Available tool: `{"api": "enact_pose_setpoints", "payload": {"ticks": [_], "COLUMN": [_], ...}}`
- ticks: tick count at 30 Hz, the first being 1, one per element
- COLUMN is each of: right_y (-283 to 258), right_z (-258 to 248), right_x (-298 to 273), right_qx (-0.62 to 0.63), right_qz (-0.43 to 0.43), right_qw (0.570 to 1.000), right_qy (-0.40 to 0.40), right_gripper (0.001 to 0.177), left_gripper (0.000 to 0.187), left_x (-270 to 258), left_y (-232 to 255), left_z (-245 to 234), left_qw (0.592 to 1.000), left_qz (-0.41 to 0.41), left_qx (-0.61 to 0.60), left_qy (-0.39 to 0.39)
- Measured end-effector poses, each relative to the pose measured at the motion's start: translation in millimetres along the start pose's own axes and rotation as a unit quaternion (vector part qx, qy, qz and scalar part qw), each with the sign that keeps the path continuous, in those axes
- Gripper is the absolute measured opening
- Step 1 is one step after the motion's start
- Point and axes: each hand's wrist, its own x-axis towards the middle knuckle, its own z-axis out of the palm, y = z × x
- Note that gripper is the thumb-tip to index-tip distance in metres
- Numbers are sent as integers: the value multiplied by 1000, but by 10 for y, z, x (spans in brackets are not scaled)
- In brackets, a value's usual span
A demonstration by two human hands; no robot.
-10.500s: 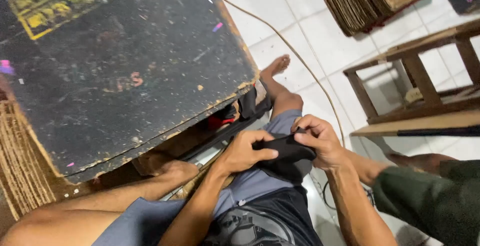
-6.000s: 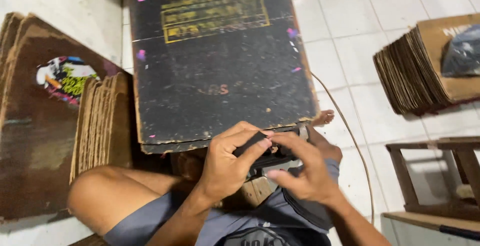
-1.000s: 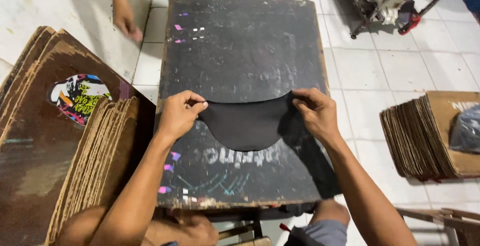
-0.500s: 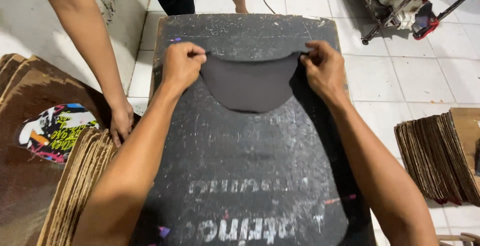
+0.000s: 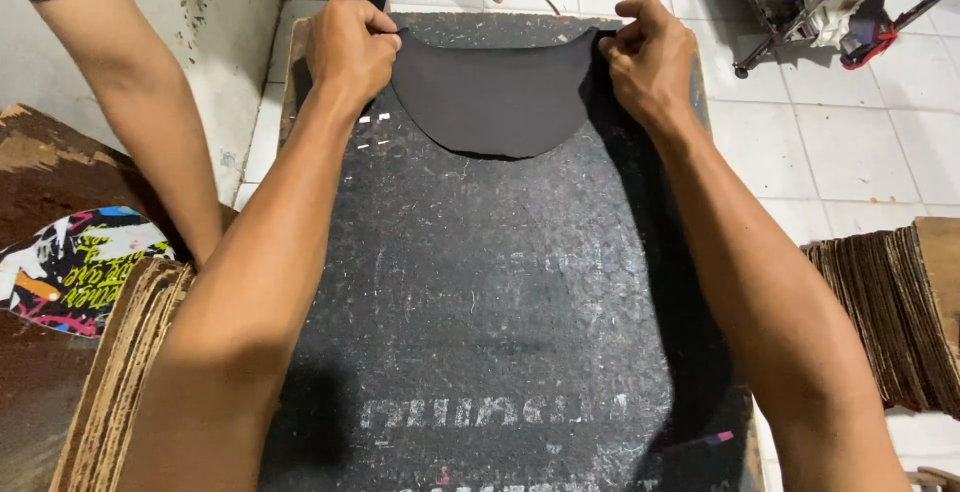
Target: The person is placing pre-cut black fabric pieces onto a platen for screen printing, ensuring they are aligned and flat.
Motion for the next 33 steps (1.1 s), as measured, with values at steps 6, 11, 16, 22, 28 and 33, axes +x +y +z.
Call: {"api": "enact_pose_setpoints", "payload": {"ticks": [6, 11, 16, 22, 28, 33], "right_y": [-812, -837, -750, -365, 296, -141], "right_z": [6, -83, -245, -1045, -2416, -2643], "right_x": [-354, -337, -242, -1395, -4932, -7747], "right_qx": [-143, -238, -241, -92, -103, 62], "right_qz": [-245, 41, 79, 72, 192, 639], "right_qw": [956, 897, 896, 964, 973, 766], "right_qy": [-69, -371, -364, -238, 76, 2], "right_gripper": [34, 85, 89, 77, 49, 33], "left_gripper": [40, 84, 102, 99, 82, 71], "left_x": [-625, -1308, -1471, -1840, -3171, -4782], "left_y": [585, 1065, 1232, 1387, 1571, 1897], "left_z": [143, 74, -132, -570, -1293, -1771], "left_qw": [973, 923, 895, 862, 882, 797], "left_qz": [199, 123, 149, 141, 196, 183], "left_qx": [93, 176, 230, 263, 134, -123], "left_qy": [72, -320, -354, -409, -408, -562]}}
